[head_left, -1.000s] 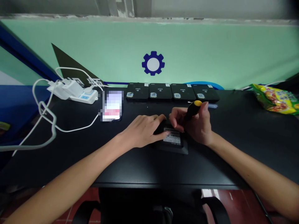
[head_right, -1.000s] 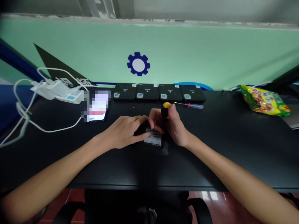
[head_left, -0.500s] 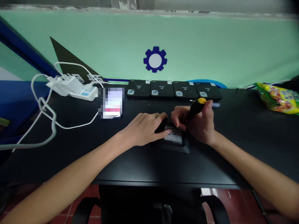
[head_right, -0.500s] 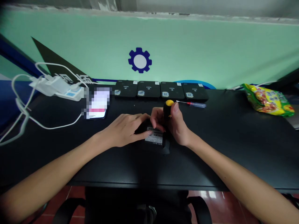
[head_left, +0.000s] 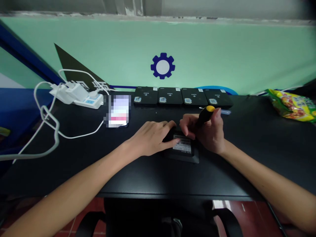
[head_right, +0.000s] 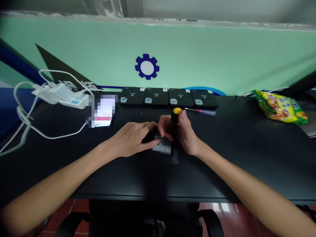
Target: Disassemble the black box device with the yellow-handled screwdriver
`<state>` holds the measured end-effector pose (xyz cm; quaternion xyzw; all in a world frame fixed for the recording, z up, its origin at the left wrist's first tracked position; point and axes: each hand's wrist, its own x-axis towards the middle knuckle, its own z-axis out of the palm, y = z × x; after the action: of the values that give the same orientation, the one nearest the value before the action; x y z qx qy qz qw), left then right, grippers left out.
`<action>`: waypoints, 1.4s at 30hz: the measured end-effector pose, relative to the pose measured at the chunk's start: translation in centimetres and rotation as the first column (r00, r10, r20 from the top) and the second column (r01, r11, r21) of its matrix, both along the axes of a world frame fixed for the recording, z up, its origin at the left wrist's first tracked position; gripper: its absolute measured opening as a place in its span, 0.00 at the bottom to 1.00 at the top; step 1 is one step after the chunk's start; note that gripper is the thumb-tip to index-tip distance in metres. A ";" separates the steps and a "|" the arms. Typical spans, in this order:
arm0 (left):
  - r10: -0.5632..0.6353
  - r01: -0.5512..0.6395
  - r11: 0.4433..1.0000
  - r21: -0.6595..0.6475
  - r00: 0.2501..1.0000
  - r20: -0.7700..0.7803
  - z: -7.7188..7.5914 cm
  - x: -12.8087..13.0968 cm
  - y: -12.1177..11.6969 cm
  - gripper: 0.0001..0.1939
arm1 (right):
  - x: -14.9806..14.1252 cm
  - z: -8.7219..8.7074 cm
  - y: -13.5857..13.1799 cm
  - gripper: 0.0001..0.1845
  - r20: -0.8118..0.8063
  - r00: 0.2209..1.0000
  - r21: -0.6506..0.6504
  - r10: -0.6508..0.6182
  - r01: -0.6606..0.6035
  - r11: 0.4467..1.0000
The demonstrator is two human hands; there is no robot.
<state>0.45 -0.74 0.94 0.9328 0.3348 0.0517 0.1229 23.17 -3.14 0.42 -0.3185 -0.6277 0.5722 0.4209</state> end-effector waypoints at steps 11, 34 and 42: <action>-0.008 0.008 1.000 0.015 1.000 0.003 0.0 -0.1 0.0 0.24 | 0.2 -0.5 0.3 0.52 0.015 1.000 0.017 0.005 -0.005 1.000; -0.007 0.007 1.000 -0.006 1.000 0.005 0.1 -0.1 0.0 0.24 | 0.2 -0.5 0.3 0.52 0.024 1.000 0.029 0.009 -0.010 1.000; -0.007 0.007 1.000 0.011 1.000 0.005 -0.1 -0.1 0.0 0.24 | 0.1 -0.4 0.2 0.53 0.030 1.000 0.016 0.011 -0.011 1.000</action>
<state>0.37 -0.74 0.85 0.9345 0.3307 0.0555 0.1190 23.31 -2.94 0.05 -0.3202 -0.6401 0.5647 0.4109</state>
